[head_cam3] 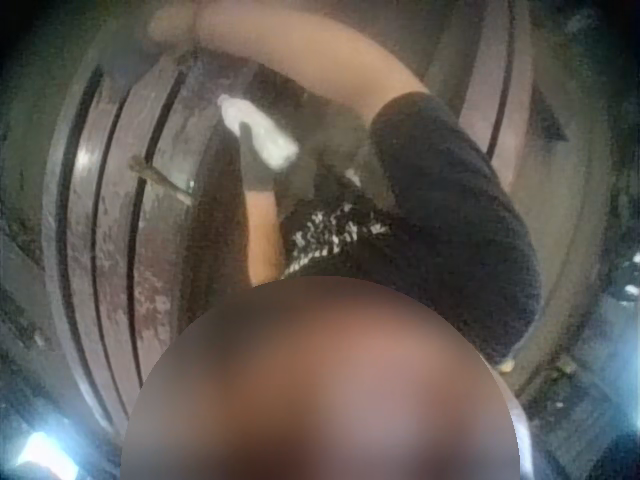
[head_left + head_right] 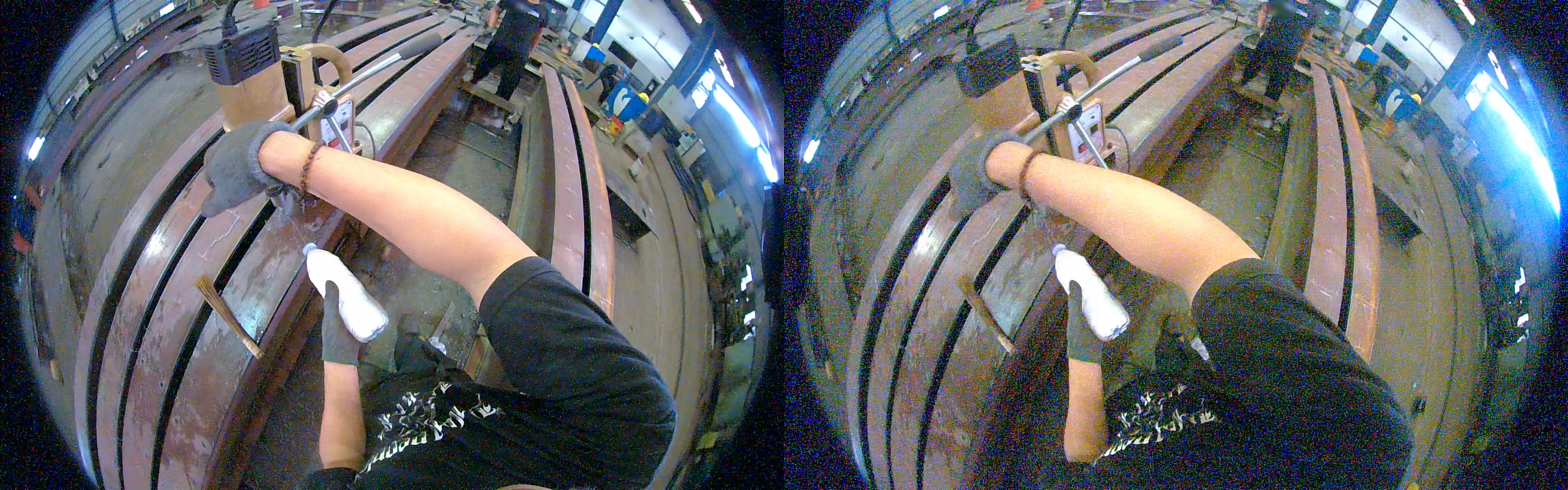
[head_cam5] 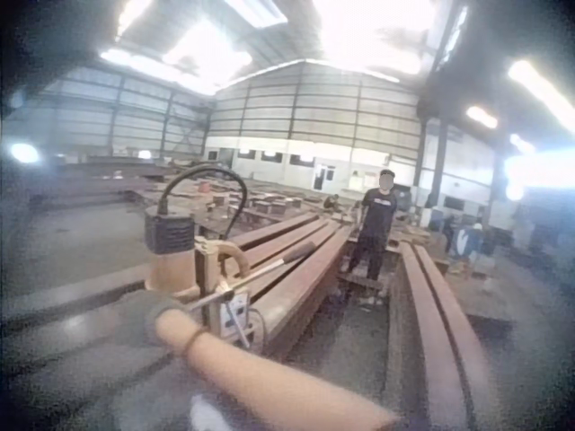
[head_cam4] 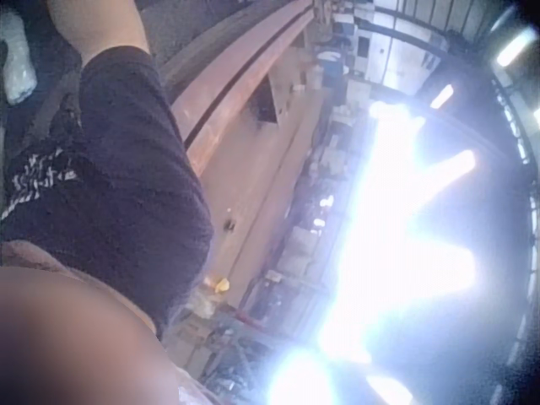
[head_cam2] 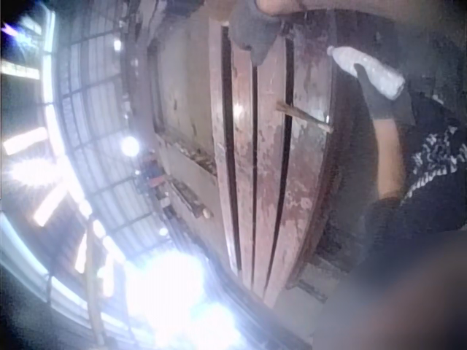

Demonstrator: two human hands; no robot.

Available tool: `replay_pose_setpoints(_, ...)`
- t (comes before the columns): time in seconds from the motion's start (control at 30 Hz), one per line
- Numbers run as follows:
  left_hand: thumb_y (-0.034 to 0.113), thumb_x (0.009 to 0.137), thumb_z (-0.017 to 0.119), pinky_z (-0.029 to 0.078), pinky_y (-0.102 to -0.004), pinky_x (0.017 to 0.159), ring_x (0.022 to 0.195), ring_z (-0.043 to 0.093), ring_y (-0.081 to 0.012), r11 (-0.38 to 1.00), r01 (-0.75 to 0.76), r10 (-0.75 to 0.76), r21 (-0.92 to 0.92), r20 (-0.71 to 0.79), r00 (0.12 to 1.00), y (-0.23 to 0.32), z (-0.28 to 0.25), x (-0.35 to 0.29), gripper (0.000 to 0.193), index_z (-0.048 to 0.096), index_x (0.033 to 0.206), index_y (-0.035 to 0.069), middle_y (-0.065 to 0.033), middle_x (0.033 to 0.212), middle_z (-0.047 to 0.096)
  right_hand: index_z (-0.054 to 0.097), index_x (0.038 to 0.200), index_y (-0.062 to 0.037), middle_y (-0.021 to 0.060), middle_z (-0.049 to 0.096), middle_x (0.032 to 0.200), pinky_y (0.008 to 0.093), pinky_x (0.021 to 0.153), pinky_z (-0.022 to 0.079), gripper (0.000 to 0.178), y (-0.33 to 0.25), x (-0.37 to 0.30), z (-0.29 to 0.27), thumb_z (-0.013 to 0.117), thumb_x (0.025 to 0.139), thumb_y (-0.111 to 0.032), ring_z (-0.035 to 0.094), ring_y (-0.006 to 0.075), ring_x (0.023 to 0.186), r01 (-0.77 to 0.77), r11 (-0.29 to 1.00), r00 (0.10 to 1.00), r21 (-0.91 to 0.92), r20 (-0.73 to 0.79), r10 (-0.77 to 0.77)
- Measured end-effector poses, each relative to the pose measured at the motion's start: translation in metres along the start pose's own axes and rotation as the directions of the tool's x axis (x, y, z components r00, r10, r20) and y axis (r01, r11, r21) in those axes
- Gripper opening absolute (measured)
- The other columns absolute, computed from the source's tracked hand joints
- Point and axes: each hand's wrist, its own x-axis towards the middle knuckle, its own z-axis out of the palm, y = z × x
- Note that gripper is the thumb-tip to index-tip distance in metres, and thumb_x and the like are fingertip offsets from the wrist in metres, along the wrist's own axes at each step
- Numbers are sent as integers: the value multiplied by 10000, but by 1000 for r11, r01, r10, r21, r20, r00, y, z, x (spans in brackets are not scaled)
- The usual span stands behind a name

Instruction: The person drills holes into long metal beams using a handheld drill while applying liquid from a squeeze bottle to the drilling area. The person moves the drill along the beam and repositions the bottle repeatedly to continue the process.

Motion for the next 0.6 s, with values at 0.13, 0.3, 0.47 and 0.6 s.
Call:
replay_pose_setpoints(0.13,592,964,640,560,-414,946,1094,653,-275,999,6,-5,40,-12,1000,-1,-4,2,754,486,1439,29,-128,1234,657,785,988,0,211,750,1039,505,875,548,716,-3,-2,-4,517,913,-660,709,401,956,-31,1000,998,7,48,30)
replay_pose_setpoints(0.3,624,949,639,540,-421,979,1136,636,-278,989,-44,44,142,2,999,3,14,-7,807,467,1459,23,-134,1277,637,800,1056,-90,168,767,1092,510,900,562,660,4,3,8,636,808,-679,732,364,1012,-82,995,997,52,8,82)
replay_pose_setpoints(0.47,643,946,626,556,-436,958,1101,653,-295,994,-7,0,113,61,998,7,23,-13,823,465,1451,13,-141,1259,647,784,1039,-33,212,754,1054,499,883,563,653,-5,-13,-3,547,899,-625,723,401,988,-109,994,993,21,-38,110)
replay_pose_setpoints(0.6,599,978,611,551,-437,971,1110,649,-278,999,10,-12,33,73,997,0,-14,14,756,484,1439,13,-137,1261,645,788,969,-75,211,753,1014,500,846,576,557,-14,-15,-2,562,889,-577,728,405,929,-110,988,956,106,-262,134)
